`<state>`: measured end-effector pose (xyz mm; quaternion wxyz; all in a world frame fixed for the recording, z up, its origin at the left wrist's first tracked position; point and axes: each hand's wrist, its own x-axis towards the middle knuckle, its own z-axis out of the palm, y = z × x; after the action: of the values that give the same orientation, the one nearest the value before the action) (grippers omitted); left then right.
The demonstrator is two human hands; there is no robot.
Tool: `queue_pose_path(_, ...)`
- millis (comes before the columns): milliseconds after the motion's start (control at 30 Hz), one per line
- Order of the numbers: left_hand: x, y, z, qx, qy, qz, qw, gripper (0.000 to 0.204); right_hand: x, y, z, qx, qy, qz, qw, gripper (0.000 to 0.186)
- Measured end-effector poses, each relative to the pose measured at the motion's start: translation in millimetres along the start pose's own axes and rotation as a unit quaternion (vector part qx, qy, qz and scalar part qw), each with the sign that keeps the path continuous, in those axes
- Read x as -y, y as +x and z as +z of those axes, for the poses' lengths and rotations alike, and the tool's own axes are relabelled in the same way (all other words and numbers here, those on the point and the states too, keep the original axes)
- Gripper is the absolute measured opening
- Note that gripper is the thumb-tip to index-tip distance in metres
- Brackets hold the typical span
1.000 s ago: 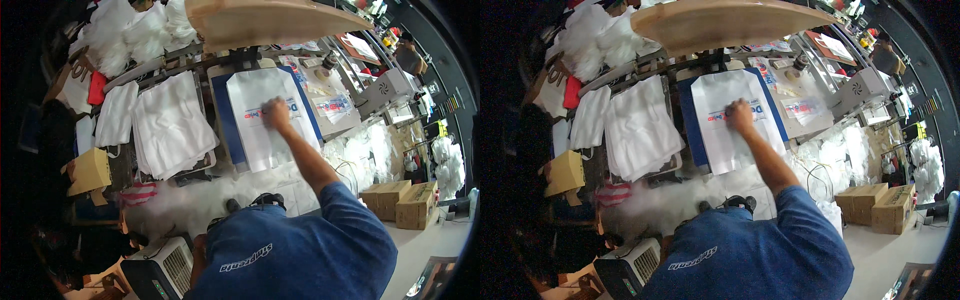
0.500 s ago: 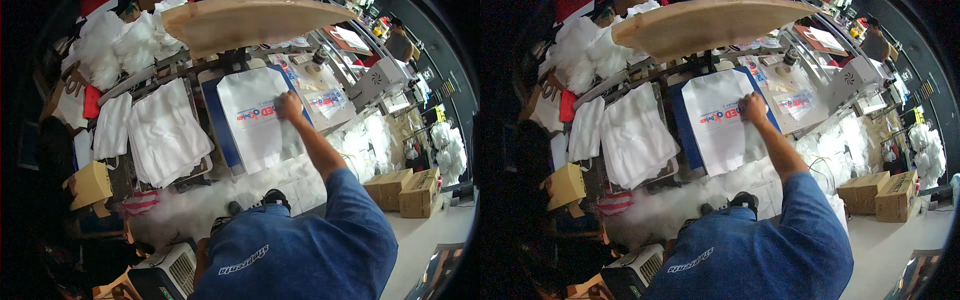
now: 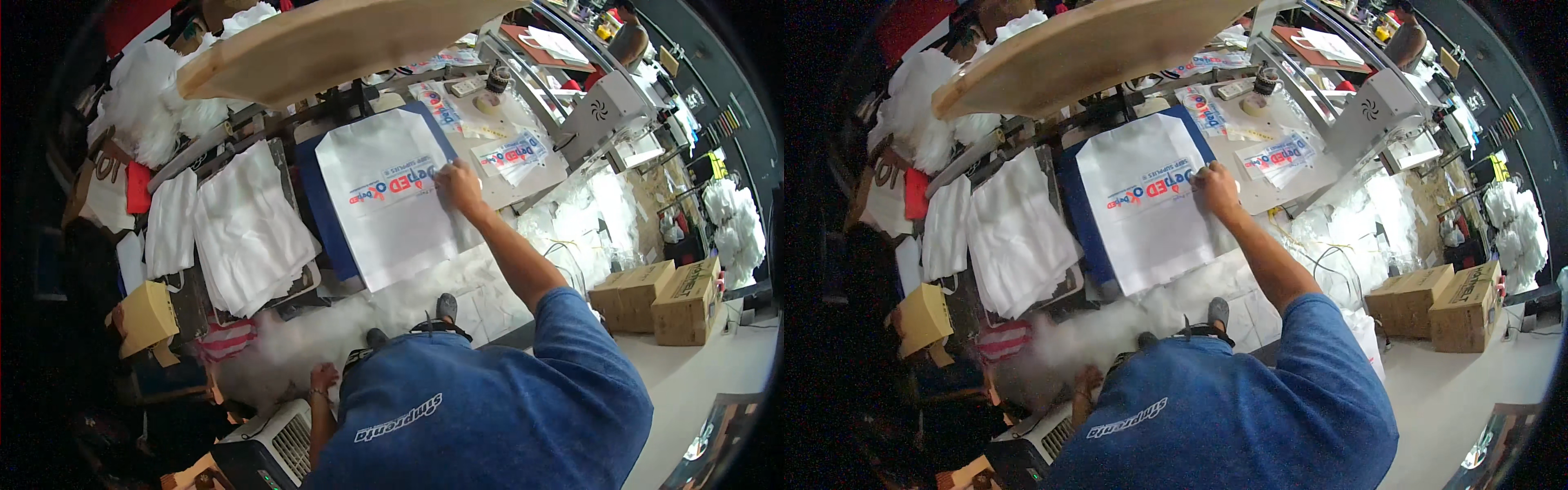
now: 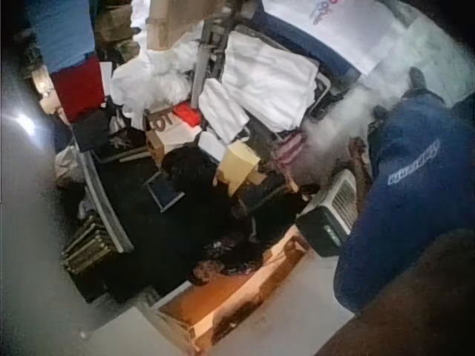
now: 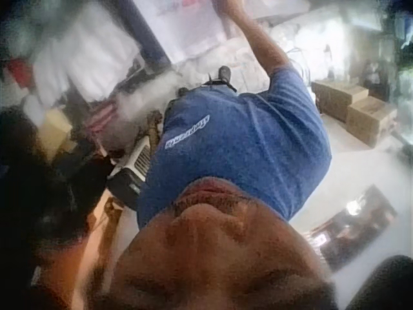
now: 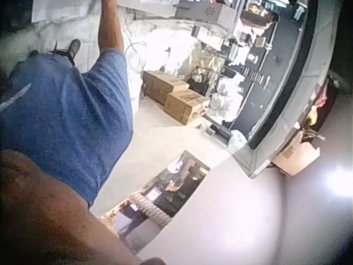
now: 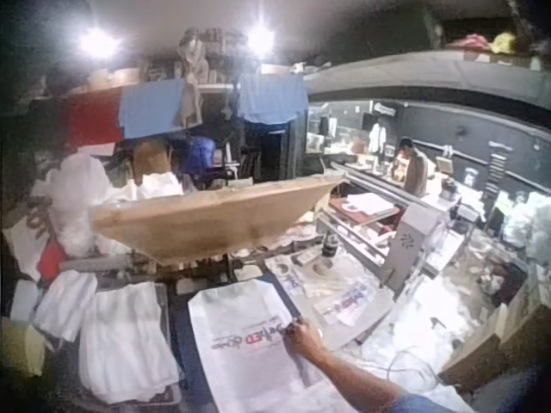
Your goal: The person places a white bag onto a blue platen, aligns a stencil on it, applies ink using a squeegee, and removes the printed bag to a stack.
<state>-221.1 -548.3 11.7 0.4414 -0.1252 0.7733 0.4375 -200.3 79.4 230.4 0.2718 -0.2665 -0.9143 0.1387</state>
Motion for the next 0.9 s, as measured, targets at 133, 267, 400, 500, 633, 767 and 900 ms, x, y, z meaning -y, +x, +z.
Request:
queue_pose_path(133,-63,15,20,0.006,0.045,0.292,0.955,0.023,32,-32,3,0.011,0.042,-0.113,0.993,0.013)
queue_pose_path(267,-272,-111,67,-0.133,0.12,0.409,0.895,0.021,-1,0,-5,-0.024,0.064,-0.085,0.994,0.011)
queue_pose_path(400,-368,-106,96,-0.055,0.015,0.507,0.86,0.016,26,5,-15,0.002,0.042,-0.045,0.998,0.008)
queue_pose_path(500,-406,-82,126,-0.083,0.129,0.573,0.805,0.015,91,-9,45,0.023,0.163,-0.121,0.979,0.008)
queue_pose_path(633,-417,-57,149,-0.235,0.255,0.597,0.723,0.011,135,26,62,0.065,0.159,-0.239,0.956,0.01)
queue_pose_path(767,-402,-62,154,-0.227,0.203,0.546,0.78,0.01,101,61,65,0.091,0.168,-0.171,0.967,0.011)
queue_pose_path(900,-408,-58,150,-0.237,0.144,0.545,0.791,0.008,141,24,77,0.047,0.183,-0.255,0.948,0.005)
